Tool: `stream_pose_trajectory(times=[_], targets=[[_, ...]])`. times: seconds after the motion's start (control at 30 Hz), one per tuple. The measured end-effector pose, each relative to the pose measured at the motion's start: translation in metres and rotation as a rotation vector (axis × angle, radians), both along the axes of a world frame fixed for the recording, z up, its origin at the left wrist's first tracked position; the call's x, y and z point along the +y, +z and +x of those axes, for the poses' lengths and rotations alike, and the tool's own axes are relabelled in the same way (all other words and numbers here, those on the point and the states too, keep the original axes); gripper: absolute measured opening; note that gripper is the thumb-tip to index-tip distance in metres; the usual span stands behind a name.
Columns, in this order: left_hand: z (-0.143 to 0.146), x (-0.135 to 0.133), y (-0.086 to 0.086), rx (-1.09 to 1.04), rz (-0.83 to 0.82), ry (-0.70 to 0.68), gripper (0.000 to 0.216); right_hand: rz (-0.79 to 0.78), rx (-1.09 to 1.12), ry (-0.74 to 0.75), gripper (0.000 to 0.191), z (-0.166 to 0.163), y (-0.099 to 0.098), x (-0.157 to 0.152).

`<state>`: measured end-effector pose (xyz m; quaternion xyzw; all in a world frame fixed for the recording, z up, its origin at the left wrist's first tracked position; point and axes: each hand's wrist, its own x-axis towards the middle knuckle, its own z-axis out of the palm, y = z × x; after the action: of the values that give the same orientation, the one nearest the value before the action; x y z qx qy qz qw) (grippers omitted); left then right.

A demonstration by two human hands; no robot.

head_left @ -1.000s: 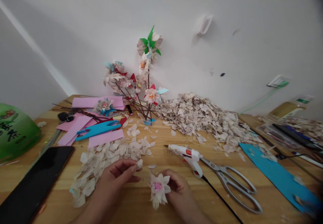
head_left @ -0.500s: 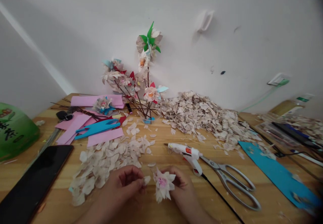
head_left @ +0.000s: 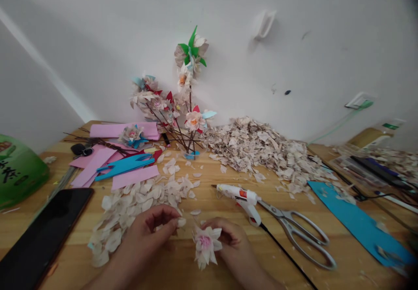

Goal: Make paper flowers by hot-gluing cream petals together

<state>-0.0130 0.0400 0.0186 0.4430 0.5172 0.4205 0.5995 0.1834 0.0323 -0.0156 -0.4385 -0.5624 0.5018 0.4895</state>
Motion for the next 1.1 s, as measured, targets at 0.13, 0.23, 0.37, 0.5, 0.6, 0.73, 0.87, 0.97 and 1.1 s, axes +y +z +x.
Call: stream_pose_trajectory(times=[0.13,0.23,0.37,0.5,0.6,0.73,0.87,0.97,1.1], targets=[[-0.003,-0.001,0.001,0.068,0.113,0.012,0.013,0.134,-0.092,0.046,0.017,0.003,0.000,0.000],[-0.006,-0.006,0.007,0.170,0.357,0.018,0.006,0.383,-0.273,0.072,0.018,0.008,0.005,-0.001],[-0.008,-0.014,0.016,0.422,0.873,-0.092,0.027,0.722,-0.495,0.095,0.027,0.014,0.013,-0.003],[-0.003,-0.019,0.021,0.599,1.121,-0.279,0.035,0.857,-0.619,0.097,0.027,0.017,0.021,-0.005],[0.003,-0.018,0.025,0.657,1.197,-0.360,0.032,0.906,-0.667,0.081,0.024,0.017,0.026,-0.006],[0.008,-0.015,0.030,0.707,1.198,-0.428,0.031,0.935,-0.707,0.085,0.017,0.017,0.027,-0.007],[0.008,-0.017,0.034,0.713,1.148,-0.464,0.030,0.927,-0.725,0.112,0.017,0.018,0.025,-0.008],[0.007,-0.019,0.033,0.726,1.124,-0.502,0.031,0.936,-0.737,0.116,0.019,0.017,0.023,-0.008],[0.007,-0.018,0.029,0.741,1.127,-0.534,0.031,0.934,-0.743,0.125,0.017,0.017,0.024,-0.008]])
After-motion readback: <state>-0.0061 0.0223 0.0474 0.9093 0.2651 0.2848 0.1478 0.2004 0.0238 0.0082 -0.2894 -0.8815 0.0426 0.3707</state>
